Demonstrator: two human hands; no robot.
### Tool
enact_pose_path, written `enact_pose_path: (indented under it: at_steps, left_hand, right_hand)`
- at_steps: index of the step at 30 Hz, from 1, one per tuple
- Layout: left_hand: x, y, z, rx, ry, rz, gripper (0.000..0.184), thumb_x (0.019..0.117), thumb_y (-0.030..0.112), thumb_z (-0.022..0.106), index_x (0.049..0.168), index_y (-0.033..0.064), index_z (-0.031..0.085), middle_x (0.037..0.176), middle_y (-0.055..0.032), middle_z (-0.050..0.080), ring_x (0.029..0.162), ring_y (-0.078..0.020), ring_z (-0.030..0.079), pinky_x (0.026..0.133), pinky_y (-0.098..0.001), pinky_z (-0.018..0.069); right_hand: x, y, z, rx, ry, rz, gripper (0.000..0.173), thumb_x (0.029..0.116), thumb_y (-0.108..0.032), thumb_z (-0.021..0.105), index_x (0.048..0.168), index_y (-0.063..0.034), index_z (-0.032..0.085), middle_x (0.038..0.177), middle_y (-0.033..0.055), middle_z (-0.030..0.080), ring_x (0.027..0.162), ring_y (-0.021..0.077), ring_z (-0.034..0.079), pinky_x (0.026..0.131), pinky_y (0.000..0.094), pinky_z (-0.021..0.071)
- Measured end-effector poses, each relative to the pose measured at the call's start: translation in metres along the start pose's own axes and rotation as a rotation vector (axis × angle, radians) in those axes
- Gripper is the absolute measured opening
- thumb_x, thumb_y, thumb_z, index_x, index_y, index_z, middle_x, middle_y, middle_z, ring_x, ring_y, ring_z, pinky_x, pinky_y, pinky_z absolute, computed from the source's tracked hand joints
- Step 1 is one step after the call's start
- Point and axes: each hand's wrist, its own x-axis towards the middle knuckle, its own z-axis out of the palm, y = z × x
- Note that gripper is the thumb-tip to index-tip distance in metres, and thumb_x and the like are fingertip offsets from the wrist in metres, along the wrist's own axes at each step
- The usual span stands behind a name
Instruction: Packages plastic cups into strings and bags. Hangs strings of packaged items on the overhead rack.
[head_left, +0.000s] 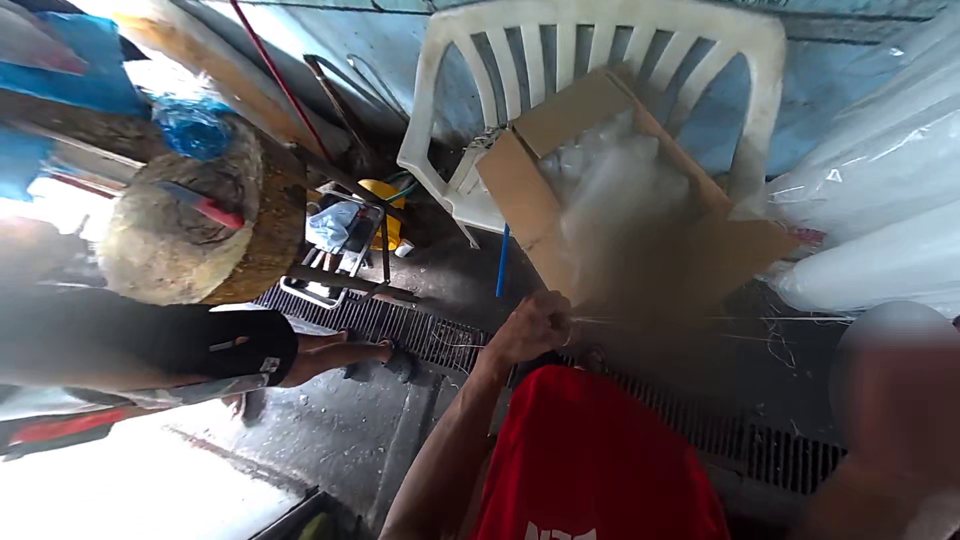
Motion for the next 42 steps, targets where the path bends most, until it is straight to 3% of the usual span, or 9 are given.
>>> enact_pose_path:
  at_steps: [6, 9, 15, 21, 26, 29, 33, 38, 42]
  left_hand:
    - [-0.002, -0.023, 0.018, -0.607, 0.179, 0.068, 0.016, 0.0889, 0.006, 0.07, 0.075, 0.0069, 0.063, 0.103, -0.0026, 0.064, 0.097, -0.0078, 0.059, 0.083, -0.0257, 0.0502]
    - [0.001, -0.022, 0.035, -1.057, 0.292, 0.006, 0.015, 0.0853, 0.005, 0.069, 0.075, 0.0144, 0.065, 0.095, 0.0008, 0.066, 0.084, -0.0084, 0.062, 0.071, -0.0283, 0.0533]
    - [-0.006, -0.015, 0.037, -0.709, 0.368, -0.047, 0.016, 0.0804, -0.003, 0.068, 0.072, 0.0093, 0.062, 0.107, -0.0019, 0.066, 0.093, -0.0066, 0.062, 0.075, -0.024, 0.0541]
    - [-0.019, -0.02, 0.019, -1.312, 0.288, -0.086, 0.017, 0.0873, 0.018, 0.058, 0.092, 0.0142, 0.074, 0.099, -0.0032, 0.07, 0.084, -0.0109, 0.065, 0.073, -0.0282, 0.0534]
    - [-0.022, -0.013, 0.01, -0.505, 0.338, -0.249, 0.02, 0.0979, 0.011, 0.05, 0.101, 0.0069, 0.069, 0.117, -0.0014, 0.063, 0.106, -0.0081, 0.059, 0.093, -0.0298, 0.0501]
    - [-0.025, -0.013, 0.001, -0.065, 0.319, -0.262, 0.022, 0.0935, 0.027, 0.059, 0.087, 0.0126, 0.074, 0.129, -0.008, 0.056, 0.126, -0.0249, 0.047, 0.107, -0.0525, 0.0361]
    - [-0.027, 0.004, -0.012, 0.1, 0.205, -0.155, 0.022, 0.0954, 0.03, 0.057, 0.086, 0.0138, 0.069, 0.112, -0.0041, 0.059, 0.113, -0.0225, 0.052, 0.099, -0.0545, 0.0379]
    - [-0.02, 0.033, -0.007, 0.156, 0.031, 0.089, 0.021, 0.0987, 0.025, 0.055, 0.088, 0.0129, 0.068, 0.106, -0.0042, 0.06, 0.108, -0.0198, 0.054, 0.098, -0.0491, 0.0395]
    - [-0.015, 0.043, 0.008, 0.129, -0.049, 0.156, 0.023, 0.1007, 0.026, 0.053, 0.085, 0.0126, 0.064, 0.106, -0.0055, 0.06, 0.109, -0.0206, 0.054, 0.099, -0.0471, 0.0393]
  right_hand:
    - [-0.019, 0.015, -0.039, 0.042, 0.024, 0.147, 0.052, 0.1031, -0.042, 0.036, 0.132, -0.0087, 0.065, 0.121, 0.0058, 0.068, 0.107, 0.0206, 0.066, 0.099, 0.0384, 0.053]
    - [-0.028, 0.021, -0.048, -0.021, 0.018, 0.21, 0.05, 0.1026, -0.041, 0.037, 0.129, -0.0118, 0.067, 0.117, 0.0028, 0.069, 0.102, 0.0176, 0.067, 0.093, 0.0359, 0.0553]
    - [-0.033, 0.017, -0.035, -0.337, -0.072, 0.294, 0.041, 0.0978, -0.044, 0.059, 0.128, -0.0177, 0.069, 0.118, -0.0032, 0.068, 0.079, 0.0076, 0.064, 0.06, 0.0196, 0.053]
    - [-0.023, 0.002, -0.063, -0.194, 0.042, 0.276, 0.041, 0.1078, -0.026, 0.032, 0.122, -0.0111, 0.068, 0.108, -0.0008, 0.069, 0.075, 0.0062, 0.065, 0.063, 0.018, 0.0541]
    - [-0.041, 0.019, -0.055, -0.358, 0.085, 0.376, 0.036, 0.1059, -0.035, 0.041, 0.124, -0.0204, 0.069, 0.114, -0.0061, 0.07, 0.077, 0.0054, 0.065, 0.059, 0.0179, 0.053]
    - [-0.045, 0.026, -0.059, -0.343, 0.134, 0.384, 0.037, 0.1071, -0.034, 0.038, 0.123, -0.0194, 0.068, 0.113, -0.0041, 0.07, 0.076, 0.0072, 0.065, 0.059, 0.0193, 0.0531]
    - [-0.046, 0.034, -0.046, -0.637, 0.082, 0.461, 0.033, 0.106, -0.029, 0.042, 0.119, -0.0178, 0.071, 0.105, -0.0078, 0.072, 0.069, 0.001, 0.062, 0.058, 0.0166, 0.0516]
    - [-0.051, 0.087, 0.021, -0.964, -0.414, 0.474, 0.03, 0.1017, -0.019, 0.057, 0.117, 0.0012, 0.072, 0.105, 0.0083, 0.072, 0.079, 0.0068, 0.063, 0.069, 0.0238, 0.0547]
    - [-0.06, 0.128, 0.037, -0.922, -0.59, 0.485, 0.03, 0.1014, -0.03, 0.061, 0.112, -0.0064, 0.075, 0.102, 0.005, 0.069, 0.076, 0.0054, 0.061, 0.066, 0.0219, 0.0545]
